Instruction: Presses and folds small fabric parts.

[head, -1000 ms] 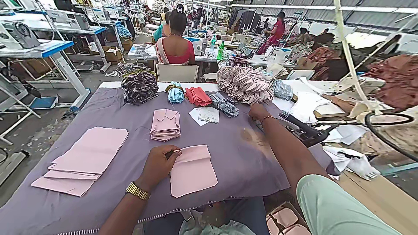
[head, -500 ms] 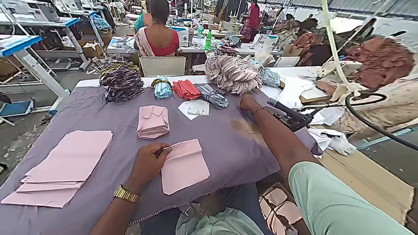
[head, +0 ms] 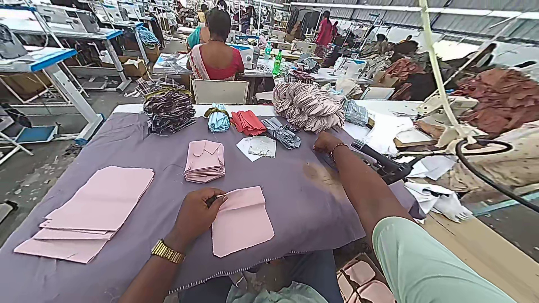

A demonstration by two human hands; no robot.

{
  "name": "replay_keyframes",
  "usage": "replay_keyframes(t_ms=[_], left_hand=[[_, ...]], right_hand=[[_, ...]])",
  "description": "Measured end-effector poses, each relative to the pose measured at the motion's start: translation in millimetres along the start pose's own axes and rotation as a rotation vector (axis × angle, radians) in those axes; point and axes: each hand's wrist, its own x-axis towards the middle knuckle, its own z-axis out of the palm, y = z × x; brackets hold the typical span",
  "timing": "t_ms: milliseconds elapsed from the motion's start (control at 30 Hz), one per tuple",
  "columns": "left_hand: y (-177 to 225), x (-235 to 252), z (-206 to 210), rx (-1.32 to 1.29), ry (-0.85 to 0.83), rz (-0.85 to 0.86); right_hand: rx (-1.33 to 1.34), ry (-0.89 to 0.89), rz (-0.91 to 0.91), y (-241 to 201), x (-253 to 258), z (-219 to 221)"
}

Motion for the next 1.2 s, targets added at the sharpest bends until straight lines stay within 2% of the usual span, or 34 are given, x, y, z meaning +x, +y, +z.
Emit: replay_keyframes(t_ms=[233, 433, 900, 967, 1033, 1100, 1200], left_hand=[[0.9, -0.6, -1.0, 0.011, -0.005, -0.013], [-0.4, -1.4, -0.5, 0.008, -0.009, -0.013], [-1.7, 1.0, -2.1, 0.007, -0.016, 0.004], [-0.5, -0.7, -2.1, -0.010, -0.029, 0.007], [0.4, -1.2, -2.4, -0.022, -0.038, 0.016], [1.5, -0.6, -3.0, -0.027, -0.032, 0.021], [2.7, 0.1, -2.8, -0.022, -0.029, 0.024]], right_hand=[[-0.151, 0.047, -0.089, -10.5, -4.3, 2.8], [-0.149, 0.068, -0.106, -12.8, -6.3, 2.7], [0.092, 0.216, -0.046, -19.7, -15.9, 8.9], [0.122, 0.190, -0.067, -16.8, -21.8, 9.5], [0.333, 0.232, -0.103, -4.8, -16.7, 11.5], [0.648, 0.363, -0.135, 3.8, -11.8, 12.0], [0.933, 0.450, -0.238, 11.4, -17.1, 10.0]])
